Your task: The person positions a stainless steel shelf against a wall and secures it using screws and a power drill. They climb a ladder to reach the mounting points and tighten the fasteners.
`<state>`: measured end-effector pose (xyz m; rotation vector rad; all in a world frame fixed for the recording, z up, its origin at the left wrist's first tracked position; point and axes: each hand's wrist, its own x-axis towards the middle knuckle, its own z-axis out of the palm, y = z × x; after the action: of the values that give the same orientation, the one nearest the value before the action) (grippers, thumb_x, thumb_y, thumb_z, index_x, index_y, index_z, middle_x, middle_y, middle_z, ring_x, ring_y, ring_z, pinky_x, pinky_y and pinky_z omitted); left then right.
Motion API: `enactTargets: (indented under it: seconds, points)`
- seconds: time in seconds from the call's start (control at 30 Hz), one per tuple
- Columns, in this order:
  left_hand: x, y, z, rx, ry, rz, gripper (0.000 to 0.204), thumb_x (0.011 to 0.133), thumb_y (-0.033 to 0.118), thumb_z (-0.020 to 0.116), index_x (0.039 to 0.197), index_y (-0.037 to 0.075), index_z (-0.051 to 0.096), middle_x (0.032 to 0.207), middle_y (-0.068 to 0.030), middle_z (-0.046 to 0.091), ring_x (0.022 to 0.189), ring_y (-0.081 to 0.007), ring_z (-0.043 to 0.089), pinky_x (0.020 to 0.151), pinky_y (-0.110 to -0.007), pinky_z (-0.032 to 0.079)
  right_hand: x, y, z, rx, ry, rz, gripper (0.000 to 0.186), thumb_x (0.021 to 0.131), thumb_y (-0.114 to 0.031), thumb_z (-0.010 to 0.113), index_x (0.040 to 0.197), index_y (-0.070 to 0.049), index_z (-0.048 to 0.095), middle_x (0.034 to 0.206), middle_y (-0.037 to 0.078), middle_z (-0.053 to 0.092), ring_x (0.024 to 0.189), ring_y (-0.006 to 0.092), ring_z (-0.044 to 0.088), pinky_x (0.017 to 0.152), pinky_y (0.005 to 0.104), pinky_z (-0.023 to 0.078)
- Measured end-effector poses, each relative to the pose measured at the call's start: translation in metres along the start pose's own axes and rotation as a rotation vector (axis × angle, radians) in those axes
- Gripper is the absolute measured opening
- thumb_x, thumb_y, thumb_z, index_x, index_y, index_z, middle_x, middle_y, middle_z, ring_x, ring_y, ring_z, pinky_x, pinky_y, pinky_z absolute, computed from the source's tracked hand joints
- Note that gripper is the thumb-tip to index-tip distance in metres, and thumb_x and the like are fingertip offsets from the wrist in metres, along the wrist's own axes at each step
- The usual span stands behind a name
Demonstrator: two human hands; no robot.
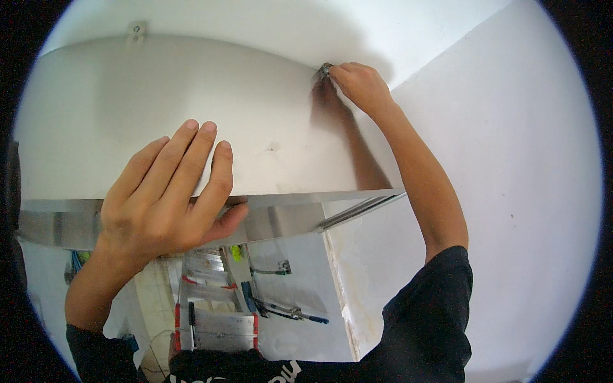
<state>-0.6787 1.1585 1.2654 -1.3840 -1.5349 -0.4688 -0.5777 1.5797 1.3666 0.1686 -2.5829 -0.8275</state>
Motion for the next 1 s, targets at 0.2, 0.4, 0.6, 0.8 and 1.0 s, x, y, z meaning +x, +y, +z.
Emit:
enactTargets:
  seconds: [0.2, 0.4, 0.6, 0.8, 1.0]
  points:
    - [0.001, 0.000, 0.001, 0.007, 0.020, 0.008, 0.042, 0.097, 0.048, 0.063, 0.107, 0.011, 0.079, 0.113, -0.0154, 0.080, 0.106, -0.0264, 0.078, 0.092, -0.039, 0.061, 0.008, -0.022, -0.009, 0.036, -0.089, 0.279, 0.018, 0.099, -0.019, 0.071, 0.097, -0.002, 0.076, 0.085, 0.013, 0.075, 0.078, 0.0302, 0.073, 0.070, 0.0415, 0.056]
    - [0.001, 0.001, 0.003, 0.000, 0.044, 0.008, 0.045, 0.099, 0.050, 0.061, 0.108, 0.009, 0.078, 0.111, -0.0170, 0.080, 0.105, -0.0273, 0.078, 0.092, -0.039, 0.061, 0.029, -0.036, -0.019, 0.193, -0.197, 0.644, 0.032, 0.096, -0.028, 0.071, 0.087, 0.001, 0.077, 0.081, 0.019, 0.075, 0.079, 0.0395, 0.073, 0.077, 0.0479, 0.058]
    - [-0.001, -0.006, 0.003, 0.040, 0.047, 0.064, 0.051, 0.103, 0.052, 0.055, 0.110, 0.006, 0.076, 0.109, -0.0182, 0.079, 0.106, -0.0301, 0.077, 0.091, -0.039, 0.061, 0.036, -0.032, -0.011, 0.159, -0.183, 0.814, 0.035, 0.088, -0.034, 0.078, 0.084, 0.001, 0.081, 0.079, 0.022, 0.076, 0.075, 0.0366, 0.075, 0.078, 0.0461, 0.060]
    - [-0.006, -0.006, 0.013, 0.079, 0.144, 0.074, 0.049, 0.102, 0.048, 0.056, 0.103, 0.003, 0.075, 0.106, -0.0192, 0.079, 0.101, -0.0309, 0.077, 0.090, -0.038, 0.061, 0.037, -0.039, -0.008, 0.309, -0.115, 0.988, 0.039, 0.086, -0.038, 0.080, 0.087, 0.001, 0.082, 0.082, 0.020, 0.077, 0.081, 0.0357, 0.076, 0.081, 0.0433, 0.059]
    - [-0.006, -0.005, 0.014, 0.093, 0.150, 0.080, 0.047, 0.101, 0.046, 0.056, 0.101, 0.003, 0.075, 0.105, -0.0200, 0.079, 0.102, -0.0315, 0.077, 0.090, -0.038, 0.060, 0.032, -0.046, 0.005, 0.029, -0.132, 0.754, 0.038, 0.099, -0.032, 0.067, 0.090, 0.003, 0.078, 0.085, 0.024, 0.075, 0.082, 0.0405, 0.074, 0.080, 0.0486, 0.058]
